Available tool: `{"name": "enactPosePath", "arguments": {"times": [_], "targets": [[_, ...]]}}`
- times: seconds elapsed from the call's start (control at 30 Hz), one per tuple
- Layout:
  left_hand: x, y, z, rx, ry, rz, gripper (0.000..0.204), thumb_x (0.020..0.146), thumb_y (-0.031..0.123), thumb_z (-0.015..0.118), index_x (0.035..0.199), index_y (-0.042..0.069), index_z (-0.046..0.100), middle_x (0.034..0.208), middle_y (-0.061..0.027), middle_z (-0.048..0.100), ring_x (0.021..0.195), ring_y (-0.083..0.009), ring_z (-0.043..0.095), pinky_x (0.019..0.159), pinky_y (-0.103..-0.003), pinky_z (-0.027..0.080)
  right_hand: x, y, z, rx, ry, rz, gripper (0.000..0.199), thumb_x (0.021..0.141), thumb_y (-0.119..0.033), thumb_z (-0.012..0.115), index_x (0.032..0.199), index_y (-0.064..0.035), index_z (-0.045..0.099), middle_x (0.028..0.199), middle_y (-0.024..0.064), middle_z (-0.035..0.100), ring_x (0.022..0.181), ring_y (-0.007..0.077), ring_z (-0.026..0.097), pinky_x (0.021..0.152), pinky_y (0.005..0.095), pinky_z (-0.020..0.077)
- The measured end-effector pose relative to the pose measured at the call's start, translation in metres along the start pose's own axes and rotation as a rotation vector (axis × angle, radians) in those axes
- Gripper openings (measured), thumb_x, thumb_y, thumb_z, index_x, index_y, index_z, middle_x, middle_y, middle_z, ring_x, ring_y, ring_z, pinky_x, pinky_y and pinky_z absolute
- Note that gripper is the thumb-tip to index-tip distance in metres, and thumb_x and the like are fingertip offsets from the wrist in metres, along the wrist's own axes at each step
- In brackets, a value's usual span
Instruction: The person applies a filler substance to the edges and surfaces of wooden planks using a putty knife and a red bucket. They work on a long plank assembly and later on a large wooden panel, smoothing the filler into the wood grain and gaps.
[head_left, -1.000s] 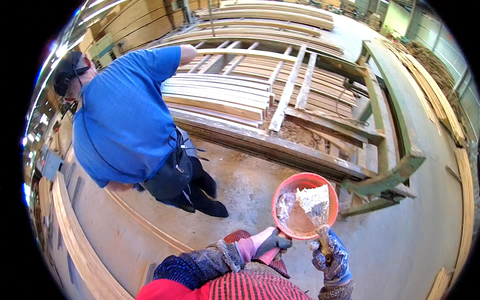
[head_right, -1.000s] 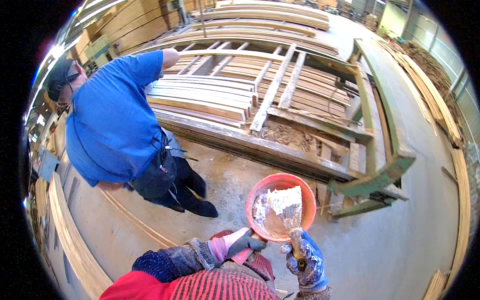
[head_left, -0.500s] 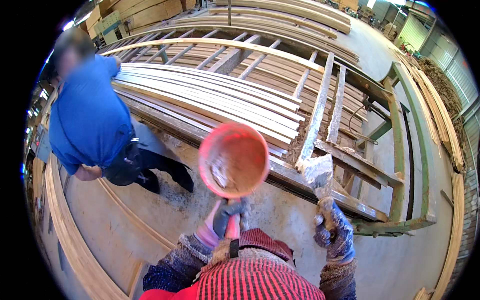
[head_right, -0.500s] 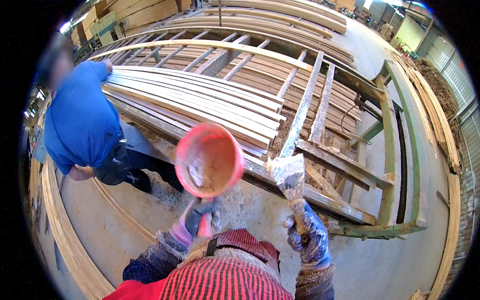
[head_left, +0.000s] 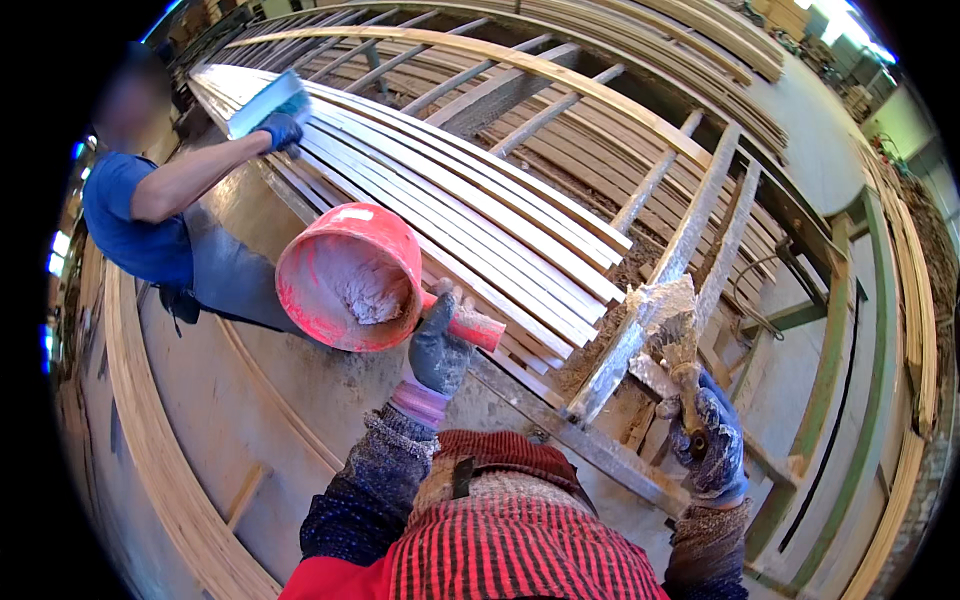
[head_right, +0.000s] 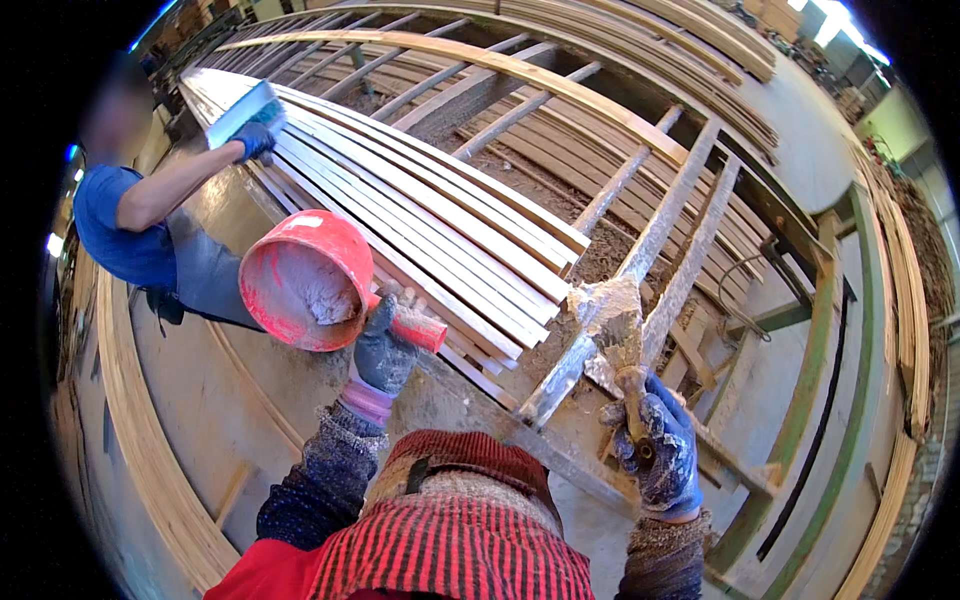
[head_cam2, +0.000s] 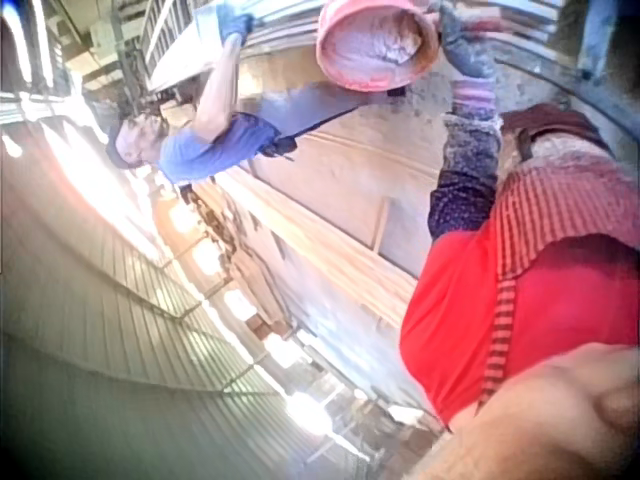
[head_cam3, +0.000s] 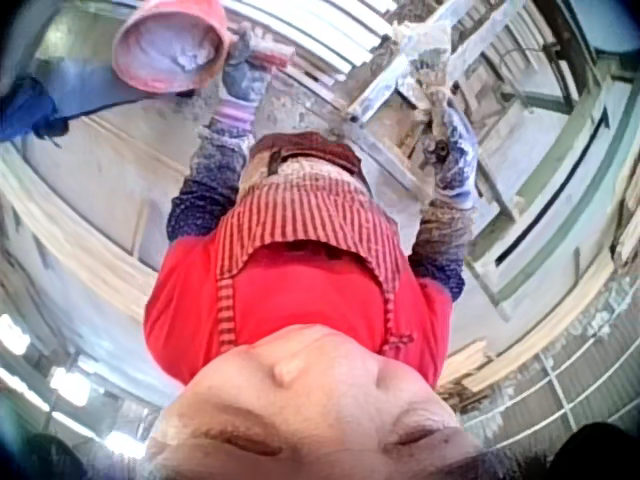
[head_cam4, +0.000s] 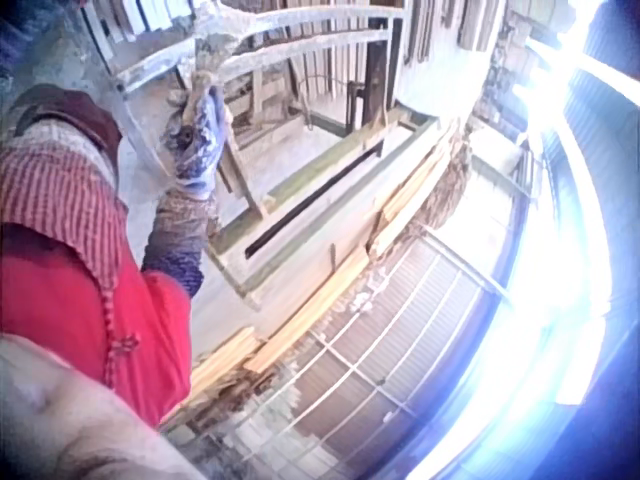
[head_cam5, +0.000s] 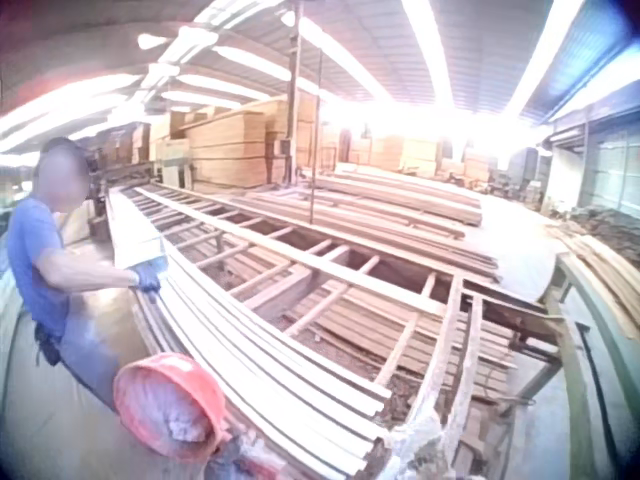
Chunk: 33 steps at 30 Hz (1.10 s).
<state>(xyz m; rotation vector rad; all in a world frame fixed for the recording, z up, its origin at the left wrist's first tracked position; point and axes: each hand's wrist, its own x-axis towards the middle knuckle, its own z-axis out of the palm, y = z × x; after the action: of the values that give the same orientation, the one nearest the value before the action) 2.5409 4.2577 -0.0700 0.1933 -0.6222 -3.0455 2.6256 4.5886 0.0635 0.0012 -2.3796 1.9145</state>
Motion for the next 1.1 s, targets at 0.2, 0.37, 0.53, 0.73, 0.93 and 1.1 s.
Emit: {"name": "enactPosePath", "arguments": {"times": [0.2,0.37,0.53,0.73,0.93,1.1], "targets": [[0.016,-0.014,0.006,0.038,0.097,0.037,0.044,0.093,0.017,0.062,0.133,0.011,0.047,0.136,-0.0145,0.045,0.133,-0.0325,0.039,0.109,-0.058,0.031,0.078,-0.039,-0.019,-0.08,-0.29,0.484,0.041,0.094,-0.012,0.058,0.132,0.0004,0.053,0.113,0.0061,0.066,0.085,0.0123,0.064,0.067,0.0252,0.0517],[0.01,-0.015,0.018,0.11,0.105,0.024,0.055,0.094,0.017,0.059,0.143,0.011,0.034,0.154,-0.0161,0.023,0.145,-0.0339,0.015,0.115,-0.058,0.02,0.101,-0.054,0.0,-0.752,-0.518,-0.254,0.046,0.083,-0.008,0.066,0.128,-0.0127,0.059,0.097,0.0146,0.069,0.076,0.0248,0.068,0.068,0.0381,0.0547],[0.01,-0.014,0.005,0.116,0.072,0.0,0.058,0.094,0.018,0.059,0.145,0.011,0.03,0.156,-0.0138,0.021,0.147,-0.0324,0.011,0.115,-0.058,0.019,0.112,-0.064,0.03,-1.289,-0.703,-0.478,0.044,0.088,-0.017,0.059,0.132,-0.0203,0.053,0.08,0.0087,0.063,0.067,0.0249,0.064,0.053,0.0403,0.0489],[0.009,-0.011,-0.005,0.399,-0.056,0.062,0.055,0.094,0.017,0.06,0.142,0.009,0.034,0.152,-0.0134,0.03,0.146,-0.0333,0.016,0.114,-0.057,0.023,0.115,-0.055,0.058,-1.773,-0.977,-0.303,0.049,0.091,-0.017,0.052,0.139,-0.0196,0.044,0.08,0.0076,0.06,0.067,0.0243,0.065,0.049,0.0409,0.0475],[0.006,0.004,0.016,0.068,0.154,-0.099,0.045,0.091,0.011,0.063,0.132,0.006,0.047,0.13,-0.0073,0.047,0.119,-0.0202,0.043,0.101,-0.04,0.038,0.111,-0.087,0.06,-1.611,-0.85,-0.367,0.015,0.092,-0.023,0.052,0.089,-0.0107,0.06,0.064,0.0087,0.058,0.057,0.0235,0.06,0.046,0.0399,0.0406],[0.009,0.008,0.01,0.061,0.134,-0.135,0.042,0.089,0.008,0.066,0.129,0.006,0.052,0.117,-0.003,0.056,0.106,-0.0124,0.054,0.095,-0.032,0.043,0.109,-0.044,0.07,-1.674,-0.813,-0.386,0.018,0.09,-0.021,0.054,0.106,-0.0146,0.06,0.068,0.0065,0.057,0.057,0.0234,0.059,0.048,0.0391,0.0421]]}}
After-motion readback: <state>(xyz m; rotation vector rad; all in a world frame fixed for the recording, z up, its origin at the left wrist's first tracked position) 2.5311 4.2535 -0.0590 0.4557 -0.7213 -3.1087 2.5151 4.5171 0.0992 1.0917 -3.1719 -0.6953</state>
